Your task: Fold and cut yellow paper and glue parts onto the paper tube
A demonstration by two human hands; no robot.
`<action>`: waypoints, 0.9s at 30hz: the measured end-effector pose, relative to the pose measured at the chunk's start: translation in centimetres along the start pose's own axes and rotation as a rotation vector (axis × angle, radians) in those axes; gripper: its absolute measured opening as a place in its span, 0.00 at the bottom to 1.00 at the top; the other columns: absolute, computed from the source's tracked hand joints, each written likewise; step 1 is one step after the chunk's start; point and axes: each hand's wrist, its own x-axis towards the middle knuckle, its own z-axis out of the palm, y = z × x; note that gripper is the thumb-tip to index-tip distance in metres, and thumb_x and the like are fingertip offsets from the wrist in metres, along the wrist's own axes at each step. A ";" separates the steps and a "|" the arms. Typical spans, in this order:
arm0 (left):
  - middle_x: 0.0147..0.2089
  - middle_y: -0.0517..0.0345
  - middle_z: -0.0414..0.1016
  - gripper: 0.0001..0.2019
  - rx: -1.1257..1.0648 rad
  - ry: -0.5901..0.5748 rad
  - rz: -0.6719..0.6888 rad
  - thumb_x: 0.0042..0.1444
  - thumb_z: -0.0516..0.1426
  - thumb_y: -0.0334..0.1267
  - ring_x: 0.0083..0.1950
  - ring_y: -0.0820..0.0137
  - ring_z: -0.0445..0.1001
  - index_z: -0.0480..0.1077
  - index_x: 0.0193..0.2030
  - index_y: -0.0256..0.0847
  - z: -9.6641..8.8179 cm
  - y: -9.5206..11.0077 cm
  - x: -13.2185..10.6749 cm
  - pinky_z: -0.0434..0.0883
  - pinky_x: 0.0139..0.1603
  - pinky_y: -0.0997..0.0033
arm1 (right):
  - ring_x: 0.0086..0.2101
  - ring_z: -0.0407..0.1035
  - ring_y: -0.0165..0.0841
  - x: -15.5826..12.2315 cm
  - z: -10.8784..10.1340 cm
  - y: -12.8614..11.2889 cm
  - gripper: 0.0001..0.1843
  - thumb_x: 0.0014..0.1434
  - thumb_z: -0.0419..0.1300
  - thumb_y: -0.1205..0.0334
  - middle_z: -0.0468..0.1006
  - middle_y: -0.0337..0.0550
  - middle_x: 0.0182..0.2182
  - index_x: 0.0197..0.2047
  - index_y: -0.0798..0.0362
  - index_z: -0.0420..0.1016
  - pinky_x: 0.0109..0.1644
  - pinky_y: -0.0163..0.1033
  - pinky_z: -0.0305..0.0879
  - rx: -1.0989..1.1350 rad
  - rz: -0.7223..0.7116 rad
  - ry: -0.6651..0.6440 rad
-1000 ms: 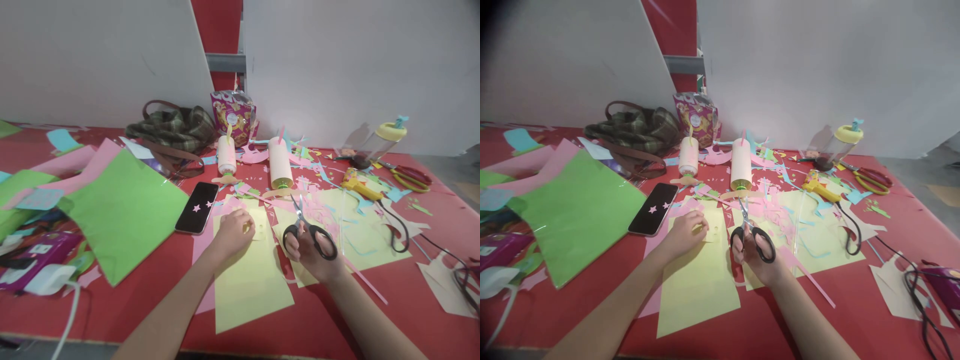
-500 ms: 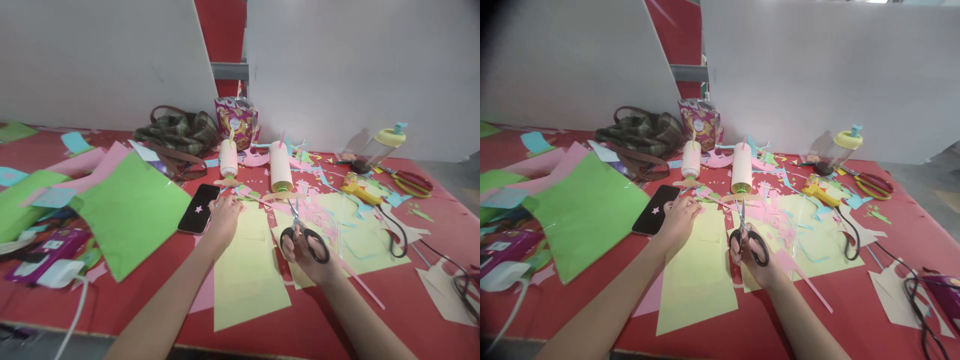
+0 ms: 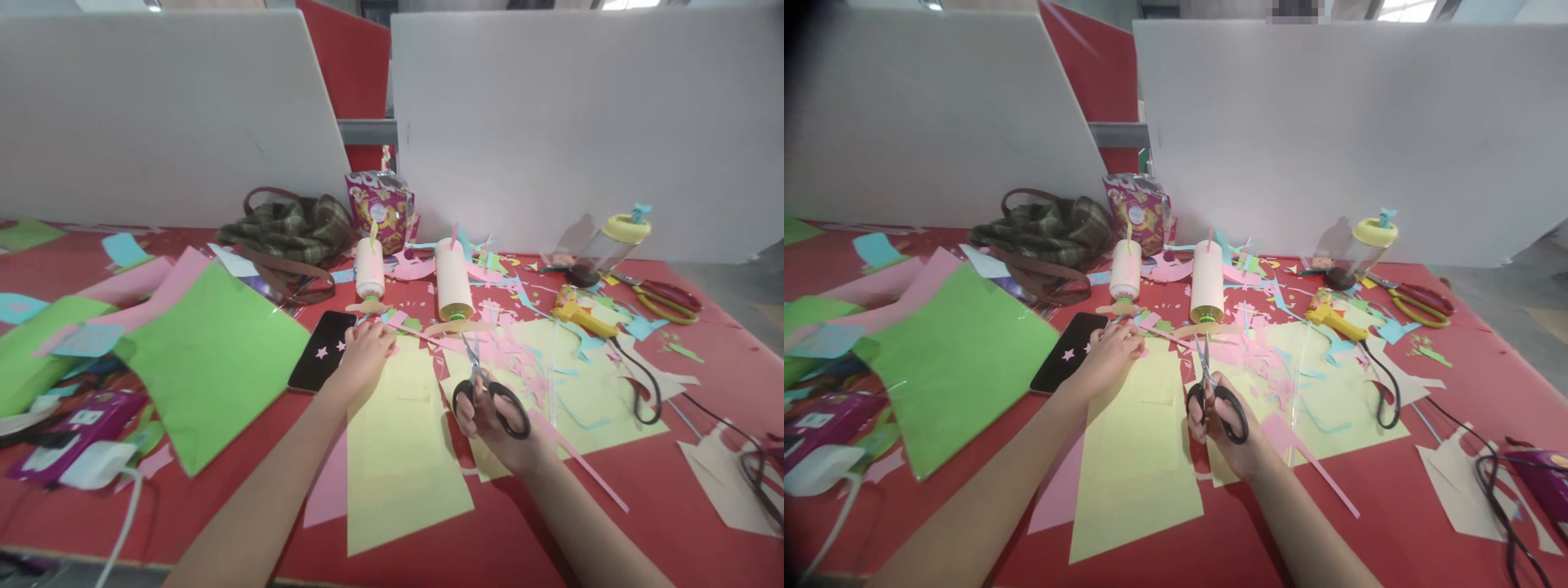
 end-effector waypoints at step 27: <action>0.35 0.56 0.66 0.04 -0.310 0.027 -0.086 0.50 0.48 0.29 0.39 0.66 0.65 0.62 0.28 0.40 -1.7 2.7 -1.2 0.58 0.42 0.64 | 0.25 0.59 0.28 0.3 -0.2 0.6 0.12 0.50 0.57 0.58 0.63 0.36 0.25 0.31 0.49 0.55 0.29 0.35 0.55 -0.158 -0.067 0.124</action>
